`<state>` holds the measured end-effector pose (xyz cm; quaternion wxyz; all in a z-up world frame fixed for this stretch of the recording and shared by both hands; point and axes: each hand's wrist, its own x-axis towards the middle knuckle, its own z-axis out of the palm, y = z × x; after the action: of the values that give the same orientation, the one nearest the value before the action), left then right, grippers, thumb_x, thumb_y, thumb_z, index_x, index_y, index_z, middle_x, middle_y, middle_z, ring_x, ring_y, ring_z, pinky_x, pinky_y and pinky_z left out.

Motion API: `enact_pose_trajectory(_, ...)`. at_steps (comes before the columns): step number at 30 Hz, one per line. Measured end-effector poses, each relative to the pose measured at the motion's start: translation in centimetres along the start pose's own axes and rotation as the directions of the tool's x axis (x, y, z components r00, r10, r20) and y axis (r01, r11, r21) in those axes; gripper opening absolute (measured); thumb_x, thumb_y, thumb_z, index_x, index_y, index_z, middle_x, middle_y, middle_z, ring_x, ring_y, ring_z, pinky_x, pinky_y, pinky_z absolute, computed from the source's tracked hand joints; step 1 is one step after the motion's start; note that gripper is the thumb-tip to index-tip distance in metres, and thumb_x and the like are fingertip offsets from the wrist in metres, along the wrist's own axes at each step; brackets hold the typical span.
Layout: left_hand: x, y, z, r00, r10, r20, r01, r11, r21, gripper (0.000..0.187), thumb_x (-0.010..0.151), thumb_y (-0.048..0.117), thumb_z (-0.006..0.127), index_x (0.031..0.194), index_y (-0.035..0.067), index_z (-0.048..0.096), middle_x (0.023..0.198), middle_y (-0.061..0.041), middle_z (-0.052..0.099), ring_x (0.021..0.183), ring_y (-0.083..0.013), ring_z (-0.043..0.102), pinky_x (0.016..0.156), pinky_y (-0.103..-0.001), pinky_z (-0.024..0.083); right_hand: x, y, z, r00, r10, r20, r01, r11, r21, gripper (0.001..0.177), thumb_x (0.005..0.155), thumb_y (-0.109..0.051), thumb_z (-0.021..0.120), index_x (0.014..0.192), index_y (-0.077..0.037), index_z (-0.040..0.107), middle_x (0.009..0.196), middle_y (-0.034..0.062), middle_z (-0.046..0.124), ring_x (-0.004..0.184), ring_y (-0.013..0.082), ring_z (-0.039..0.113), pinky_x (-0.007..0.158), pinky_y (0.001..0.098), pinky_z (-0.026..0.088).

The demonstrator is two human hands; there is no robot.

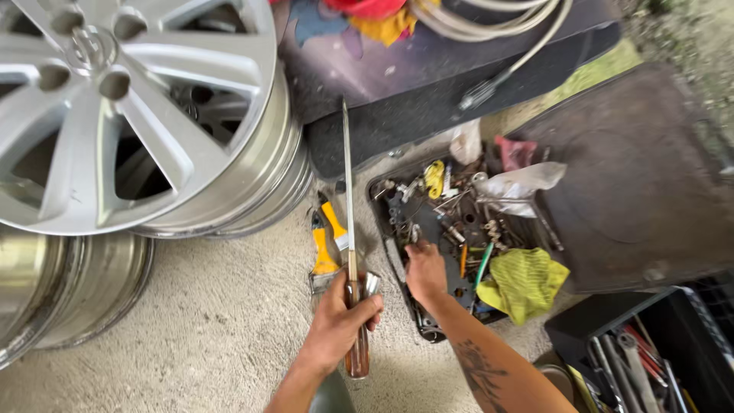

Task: The person sits on the floor and organizes various hand tools from a cluttered toolbox into a black plastic case. They pick up wrenches, sockets, and other hardware, wipe them with a yellow cloth, and place them into the case.

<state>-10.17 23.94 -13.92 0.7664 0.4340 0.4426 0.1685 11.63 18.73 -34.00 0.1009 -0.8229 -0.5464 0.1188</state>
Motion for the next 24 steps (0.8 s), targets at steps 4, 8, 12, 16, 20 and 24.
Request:
enact_pose_trajectory(4, 0.4, -1.8, -0.2, 0.985, -0.158, -0.067, 0.167, 0.972, 0.166, 0.032, 0.086, 0.023, 0.078, 0.104, 0.009, 0.055, 0.074, -0.007, 0.062, 0.063, -0.0148, 0.062, 0.063, -0.032, 0.056, -1.1, -0.2, -1.7, 0.986, 0.107, 0.130, -0.116, 0.991, 0.064, 0.014, 0.094, -0.009, 0.060, 0.103, -0.007, 0.071, 0.110, 0.0143, 0.069, 0.104, 0.0288, 0.064, 0.087, 0.0463, 0.053)
enact_pose_trajectory(8, 0.9, -2.2, 0.0, 0.989, -0.132, -0.071, 0.146, 0.954, 0.262, 0.030, 0.088, 0.025, 0.076, 0.101, 0.008, 0.057, 0.072, -0.004, 0.062, 0.063, -0.0133, 0.062, 0.062, -0.030, 0.056, -1.1, 0.2, -5.9, 0.938, 0.320, 0.134, -0.335, 0.737, 0.587, 0.019, 0.096, -0.010, 0.059, 0.114, -0.004, 0.056, 0.109, 0.0115, 0.072, 0.094, 0.0207, 0.071, 0.076, 0.0361, 0.058)
enact_pose_trajectory(12, 1.3, -3.6, 1.1, 0.997, -0.034, -0.067, 0.045, 0.984, 0.169, 0.031, 0.086, 0.022, 0.075, 0.100, 0.007, 0.052, 0.085, 0.002, 0.072, 0.074, -0.0085, 0.072, 0.071, -0.025, 0.063, -4.3, 0.0, -8.5, 0.980, 0.200, -0.010, -0.148, 0.755, 0.638, 0.010, 0.092, -0.010, 0.069, 0.101, -0.004, 0.068, 0.098, 0.0120, 0.076, 0.084, 0.0216, 0.074, 0.073, 0.0339, 0.060)
enact_pose_trajectory(16, 1.6, -4.4, 2.3, 0.996, -0.008, -0.087, 0.031, 0.964, 0.265, 0.028, 0.088, 0.017, 0.074, 0.102, 0.002, 0.054, 0.084, -0.011, 0.070, 0.069, -0.0127, 0.069, 0.060, -0.028, 0.057, -4.6, -0.3, -9.5, 0.968, 0.242, -0.064, -0.185, 0.864, 0.468, 0.008, 0.093, -0.009, 0.067, 0.099, -0.006, 0.071, 0.098, 0.0095, 0.076, 0.082, 0.0209, 0.074, 0.070, 0.0345, 0.061)
enact_pose_trajectory(20, 1.5, -4.5, 2.3, 0.999, 0.015, -0.046, -0.009, 0.991, 0.136, 0.028, 0.086, 0.010, 0.069, 0.102, 0.001, 0.048, 0.094, -0.007, 0.077, 0.071, -0.0110, 0.071, 0.059, -0.027, 0.058, -1.4, 0.9, -8.1, 0.934, 0.101, -0.344, -0.159, 0.976, -0.146, 0.015, 0.073, -0.022, 0.082, 0.085, -0.013, 0.078, 0.106, 0.0179, 0.074, 0.091, 0.0327, 0.067, 0.074, 0.0477, 0.055)
enact_pose_trajectory(24, 1.1, -4.5, 2.4, 0.997, -0.023, -0.070, 0.030, 0.994, 0.106, 0.027, 0.086, 0.010, 0.071, 0.103, 0.003, 0.051, 0.090, -0.010, 0.076, 0.070, -0.0116, 0.070, 0.058, -0.027, 0.057, 0.5, 1.1, -3.9, 0.988, 0.148, 0.053, -0.150, 0.988, 0.022, 0.009, 0.090, -0.020, 0.072, 0.090, -0.012, 0.075, 0.104, 0.0072, 0.073, 0.103, 0.0249, 0.065, 0.091, 0.0433, 0.053)
